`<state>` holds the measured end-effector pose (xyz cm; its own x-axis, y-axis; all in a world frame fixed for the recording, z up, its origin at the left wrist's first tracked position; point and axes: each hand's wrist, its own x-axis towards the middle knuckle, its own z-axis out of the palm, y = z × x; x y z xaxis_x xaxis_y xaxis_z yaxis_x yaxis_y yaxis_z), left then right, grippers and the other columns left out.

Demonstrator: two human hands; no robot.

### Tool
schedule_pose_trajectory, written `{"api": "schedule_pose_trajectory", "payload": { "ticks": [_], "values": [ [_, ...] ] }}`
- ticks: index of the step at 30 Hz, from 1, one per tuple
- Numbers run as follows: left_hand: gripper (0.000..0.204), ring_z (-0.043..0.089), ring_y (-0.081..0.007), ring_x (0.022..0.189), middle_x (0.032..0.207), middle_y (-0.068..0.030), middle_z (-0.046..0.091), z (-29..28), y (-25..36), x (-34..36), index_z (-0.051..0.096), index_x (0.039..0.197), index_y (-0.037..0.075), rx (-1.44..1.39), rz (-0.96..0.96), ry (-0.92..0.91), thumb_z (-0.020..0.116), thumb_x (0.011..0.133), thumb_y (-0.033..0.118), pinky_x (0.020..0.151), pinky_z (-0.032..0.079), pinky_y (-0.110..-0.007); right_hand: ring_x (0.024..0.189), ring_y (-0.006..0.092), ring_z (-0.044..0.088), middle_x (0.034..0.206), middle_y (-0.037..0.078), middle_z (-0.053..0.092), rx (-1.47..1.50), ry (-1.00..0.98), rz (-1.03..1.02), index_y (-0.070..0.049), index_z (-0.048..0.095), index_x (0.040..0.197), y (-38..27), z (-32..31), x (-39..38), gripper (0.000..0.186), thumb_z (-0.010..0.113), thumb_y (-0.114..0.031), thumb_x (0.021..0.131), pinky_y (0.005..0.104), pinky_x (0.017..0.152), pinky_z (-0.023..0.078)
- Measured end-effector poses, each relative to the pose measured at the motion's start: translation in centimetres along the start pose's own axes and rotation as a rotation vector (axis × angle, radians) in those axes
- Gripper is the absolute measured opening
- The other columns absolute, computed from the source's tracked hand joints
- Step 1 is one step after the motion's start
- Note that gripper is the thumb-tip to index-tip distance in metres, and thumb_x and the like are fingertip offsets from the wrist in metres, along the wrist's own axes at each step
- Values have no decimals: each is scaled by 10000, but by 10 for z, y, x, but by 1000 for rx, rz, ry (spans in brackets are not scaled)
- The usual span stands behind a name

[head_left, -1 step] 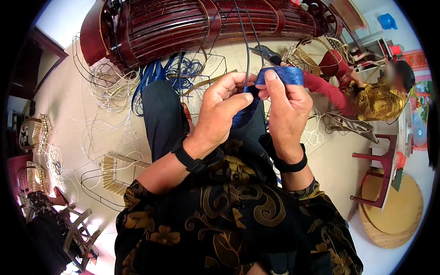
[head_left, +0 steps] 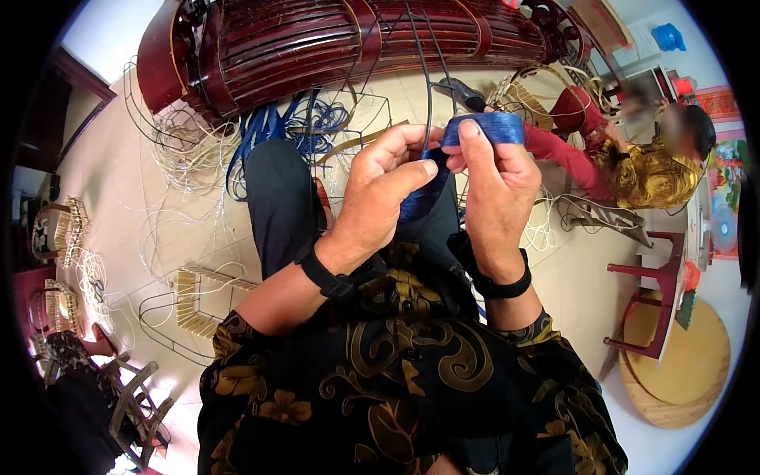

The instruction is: The person weaves blue plastic strips into a wire frame to create a basket, wrapping the strips around the wire and pulling them tight by hand.

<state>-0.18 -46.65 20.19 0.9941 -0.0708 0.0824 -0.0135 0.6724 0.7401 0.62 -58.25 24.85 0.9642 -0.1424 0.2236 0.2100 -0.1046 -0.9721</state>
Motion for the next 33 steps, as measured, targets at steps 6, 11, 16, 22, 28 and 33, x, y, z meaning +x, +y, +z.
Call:
{"api": "schedule_pose_trajectory", "payload": {
  "ticks": [6,11,16,22,28,33],
  "values": [
    [373,573,-92,930,1030,-40,636,-17,8,15,564,1247,-46,-73,-140,-107,506,923,129,802,462,-239,680,70,621,796,45,683,-155,5,37,21,683,948,-9,6,9,201,642,-177,943,217,608,492],
    [444,581,-193,1076,1208,-124,590,-31,11,35,472,1340,-58,-86,-257,-166,457,926,99,875,493,-337,730,86,664,824,53,693,-240,-20,65,16,674,977,-16,10,13,180,643,-157,935,226,621,506],
    [452,602,-167,1020,1132,-82,607,-46,8,57,471,1359,-21,-149,-341,-368,510,924,92,770,527,-315,788,99,683,866,62,703,-323,-51,116,24,652,1035,-22,10,14,172,663,-86,903,227,657,527],
    [420,625,-150,964,1120,-64,613,-48,-8,80,525,1245,7,-293,-448,-544,662,861,107,763,538,-273,697,80,657,791,54,700,-408,-29,14,20,669,972,-13,6,17,117,674,-35,869,229,604,526],
    [318,658,-179,858,976,-77,649,-60,-8,98,597,1105,8,-286,-530,-612,695,815,94,701,581,-320,631,277,639,728,139,635,-589,-66,-86,-21,660,862,-13,13,22,42,663,-51,832,350,579,498],
    [378,672,-192,845,1004,-87,664,-62,-13,115,611,1129,1,-283,-557,-720,713,773,78,708,586,-332,663,309,646,760,148,640,-565,-79,-109,-17,665,902,-23,12,22,74,646,-36,832,366,589,500]
  ]
}}
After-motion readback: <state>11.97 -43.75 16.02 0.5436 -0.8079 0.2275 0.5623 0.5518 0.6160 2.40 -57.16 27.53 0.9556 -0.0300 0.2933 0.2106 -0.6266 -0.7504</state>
